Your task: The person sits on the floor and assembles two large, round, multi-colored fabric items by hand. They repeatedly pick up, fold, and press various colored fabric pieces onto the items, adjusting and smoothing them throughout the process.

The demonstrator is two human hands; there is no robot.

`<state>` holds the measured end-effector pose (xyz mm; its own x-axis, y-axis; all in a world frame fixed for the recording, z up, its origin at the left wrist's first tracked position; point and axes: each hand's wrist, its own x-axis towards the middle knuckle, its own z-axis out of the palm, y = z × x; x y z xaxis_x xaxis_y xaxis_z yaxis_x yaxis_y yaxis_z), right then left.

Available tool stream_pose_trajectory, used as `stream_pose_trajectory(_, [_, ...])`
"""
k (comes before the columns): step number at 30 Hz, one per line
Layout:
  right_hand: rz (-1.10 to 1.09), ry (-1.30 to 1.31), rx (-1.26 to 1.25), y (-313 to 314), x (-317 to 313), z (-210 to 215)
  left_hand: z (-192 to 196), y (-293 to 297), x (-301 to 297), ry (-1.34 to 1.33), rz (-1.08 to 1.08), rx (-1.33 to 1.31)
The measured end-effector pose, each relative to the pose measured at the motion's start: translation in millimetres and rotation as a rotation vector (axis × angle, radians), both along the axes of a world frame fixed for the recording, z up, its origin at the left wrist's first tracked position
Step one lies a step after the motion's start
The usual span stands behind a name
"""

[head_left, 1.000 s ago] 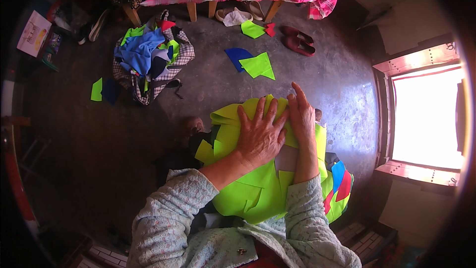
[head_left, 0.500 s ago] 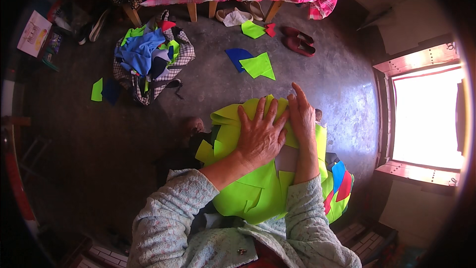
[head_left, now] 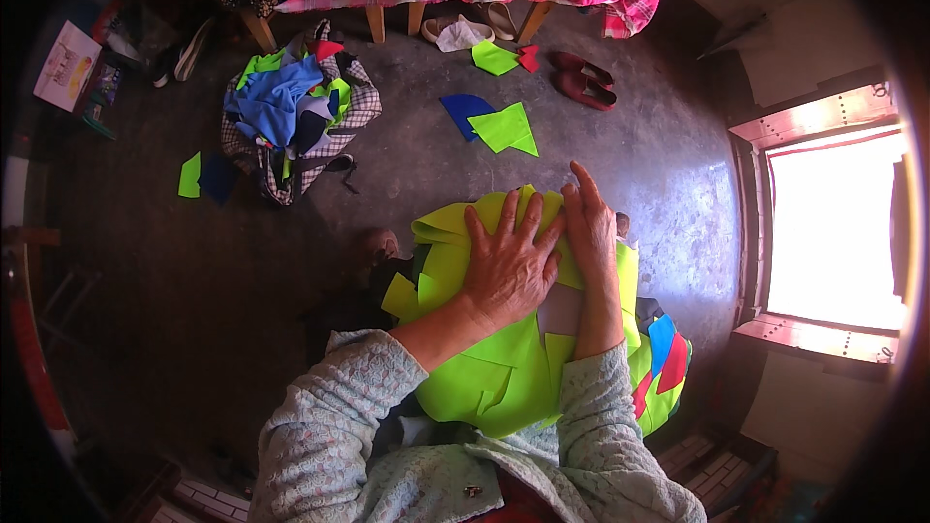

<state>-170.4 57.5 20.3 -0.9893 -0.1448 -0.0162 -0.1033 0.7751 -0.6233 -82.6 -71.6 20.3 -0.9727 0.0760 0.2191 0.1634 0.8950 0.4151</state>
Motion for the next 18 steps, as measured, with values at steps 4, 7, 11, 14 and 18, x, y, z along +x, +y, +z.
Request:
stream_pose_trajectory(4, [0.006,0.002,-0.015,-0.5,0.0,1.1,-0.5,0.2,-0.2,-0.006,-0.001,-0.001])
stream_pose_trajectory(7, [0.006,0.004,-0.011,-0.1,0.0,0.5,-0.6,0.3,-0.1,-0.007,0.0,-0.002])
stream_pose_trajectory(11, [0.006,0.003,-0.002,-0.5,0.4,1.0,-1.6,0.5,0.1,0.0,0.002,-0.002])
stream_pose_trajectory(14, [0.01,0.004,-0.001,0.1,0.2,0.7,-1.0,0.5,0.2,0.001,0.002,0.002])
stream_pose_trajectory(18, [-0.017,-0.034,-0.003,-3.3,1.9,4.9,-1.2,0.4,0.5,0.006,0.004,0.005])
